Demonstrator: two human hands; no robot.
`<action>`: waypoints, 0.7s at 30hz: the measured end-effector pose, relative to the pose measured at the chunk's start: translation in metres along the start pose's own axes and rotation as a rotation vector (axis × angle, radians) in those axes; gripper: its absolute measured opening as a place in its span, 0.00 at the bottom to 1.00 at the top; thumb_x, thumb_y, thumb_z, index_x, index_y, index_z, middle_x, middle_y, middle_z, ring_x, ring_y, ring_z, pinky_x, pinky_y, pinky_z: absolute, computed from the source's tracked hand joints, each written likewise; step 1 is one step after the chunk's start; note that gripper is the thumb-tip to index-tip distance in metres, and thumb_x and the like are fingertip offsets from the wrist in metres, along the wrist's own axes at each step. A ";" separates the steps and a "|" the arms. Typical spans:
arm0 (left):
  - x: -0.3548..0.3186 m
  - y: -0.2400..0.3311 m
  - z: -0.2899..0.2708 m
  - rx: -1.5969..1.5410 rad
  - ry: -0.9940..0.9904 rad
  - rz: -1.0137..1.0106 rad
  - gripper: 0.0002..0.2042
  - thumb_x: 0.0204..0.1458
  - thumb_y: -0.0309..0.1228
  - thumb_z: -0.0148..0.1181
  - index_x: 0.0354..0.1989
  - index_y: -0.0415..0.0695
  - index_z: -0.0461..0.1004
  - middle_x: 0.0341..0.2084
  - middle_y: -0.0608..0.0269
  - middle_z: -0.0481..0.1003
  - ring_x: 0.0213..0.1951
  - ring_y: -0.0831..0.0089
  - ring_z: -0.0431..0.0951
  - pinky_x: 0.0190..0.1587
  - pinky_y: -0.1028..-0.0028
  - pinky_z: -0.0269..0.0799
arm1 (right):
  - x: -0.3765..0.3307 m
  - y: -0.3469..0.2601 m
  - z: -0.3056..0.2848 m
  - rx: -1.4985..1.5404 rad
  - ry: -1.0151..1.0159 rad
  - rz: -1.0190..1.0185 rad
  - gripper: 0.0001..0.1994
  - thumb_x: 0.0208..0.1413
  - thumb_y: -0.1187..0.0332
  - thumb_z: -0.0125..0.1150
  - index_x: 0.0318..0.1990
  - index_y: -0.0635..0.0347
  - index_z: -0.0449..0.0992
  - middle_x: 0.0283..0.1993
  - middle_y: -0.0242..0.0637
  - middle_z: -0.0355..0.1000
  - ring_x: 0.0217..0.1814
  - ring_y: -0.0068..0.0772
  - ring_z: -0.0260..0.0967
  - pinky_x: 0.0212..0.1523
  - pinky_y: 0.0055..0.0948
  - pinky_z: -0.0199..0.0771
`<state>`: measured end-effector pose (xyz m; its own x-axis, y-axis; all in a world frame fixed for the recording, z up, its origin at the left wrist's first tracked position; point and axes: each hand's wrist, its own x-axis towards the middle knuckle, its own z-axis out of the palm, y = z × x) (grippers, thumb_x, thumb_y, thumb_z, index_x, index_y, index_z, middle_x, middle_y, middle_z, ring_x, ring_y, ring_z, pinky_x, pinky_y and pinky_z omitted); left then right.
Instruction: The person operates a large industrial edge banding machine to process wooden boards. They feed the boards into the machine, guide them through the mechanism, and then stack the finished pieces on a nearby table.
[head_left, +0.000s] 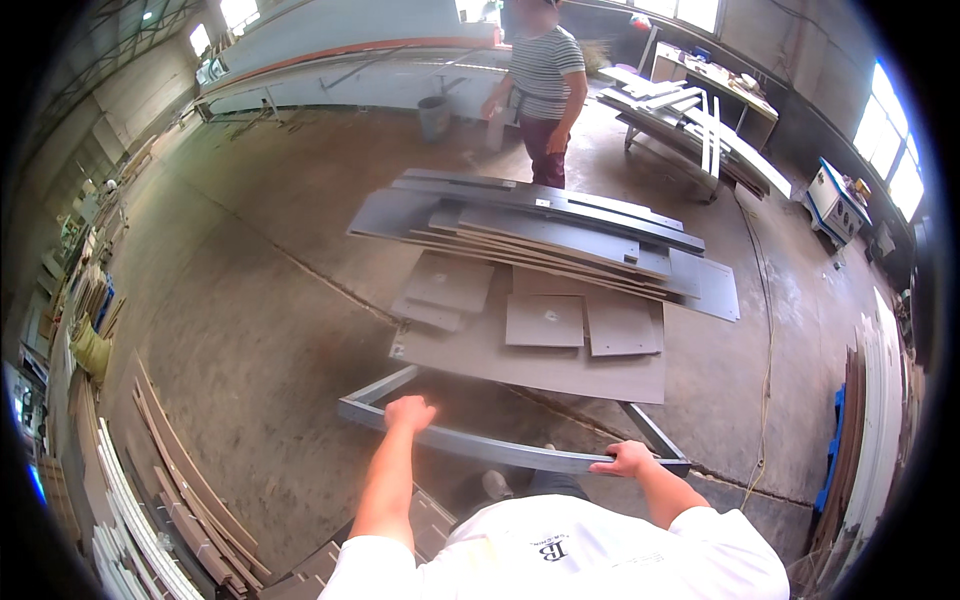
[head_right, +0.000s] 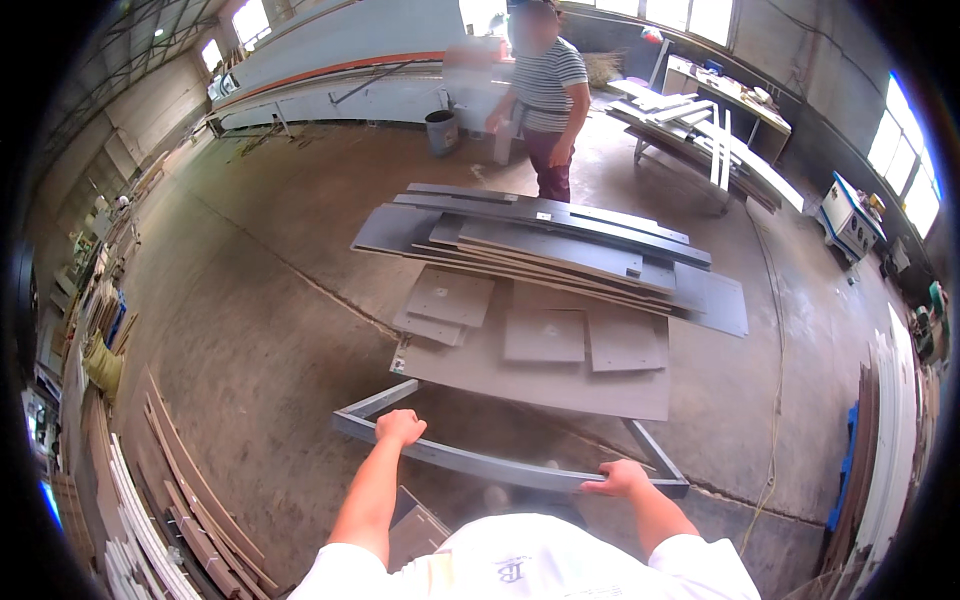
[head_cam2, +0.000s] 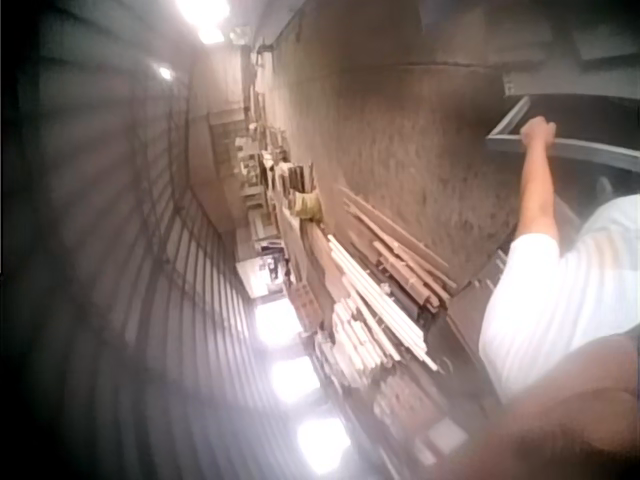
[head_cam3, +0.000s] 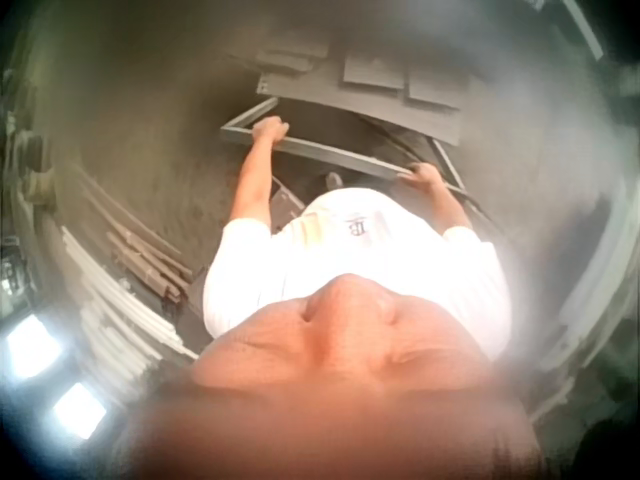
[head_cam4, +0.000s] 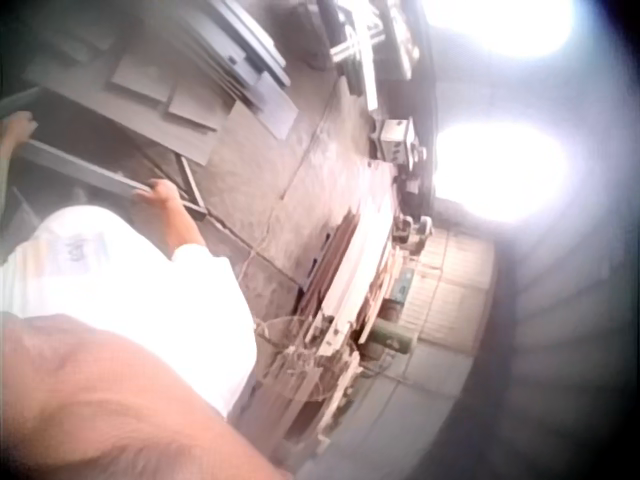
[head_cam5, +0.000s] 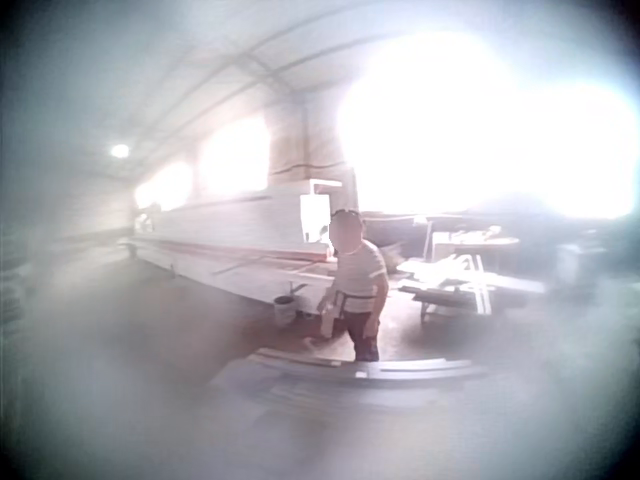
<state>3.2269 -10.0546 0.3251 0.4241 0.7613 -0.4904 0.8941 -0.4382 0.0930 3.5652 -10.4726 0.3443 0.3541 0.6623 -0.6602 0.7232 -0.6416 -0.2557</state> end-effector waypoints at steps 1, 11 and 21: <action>0.003 -0.001 0.003 0.005 0.008 -0.015 0.22 0.54 0.49 0.54 0.48 0.51 0.85 0.48 0.57 0.84 0.53 0.57 0.83 0.55 0.58 0.77 | 0.000 0.003 0.003 0.003 0.026 -0.015 0.46 0.43 0.20 0.61 0.52 0.53 0.84 0.46 0.48 0.82 0.54 0.53 0.78 0.56 0.44 0.77; 0.006 -0.001 0.012 -0.020 0.055 -0.067 0.19 0.52 0.50 0.57 0.45 0.57 0.86 0.46 0.58 0.85 0.52 0.59 0.83 0.55 0.60 0.77 | 0.005 0.017 0.017 0.001 0.088 -0.039 0.45 0.42 0.19 0.60 0.50 0.53 0.85 0.44 0.49 0.82 0.51 0.54 0.79 0.55 0.45 0.77; -0.001 0.003 0.006 -0.010 0.054 -0.065 0.20 0.53 0.49 0.56 0.48 0.56 0.85 0.49 0.59 0.84 0.53 0.58 0.83 0.56 0.59 0.77 | 0.002 0.014 0.013 -0.003 0.027 -0.034 0.47 0.43 0.19 0.59 0.53 0.53 0.84 0.50 0.47 0.81 0.57 0.52 0.77 0.58 0.43 0.75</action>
<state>3.2284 -10.0597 0.3212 0.3718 0.8128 -0.4485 0.9214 -0.3821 0.0713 3.5686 -10.4856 0.3307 0.3449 0.6940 -0.6319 0.7366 -0.6174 -0.2760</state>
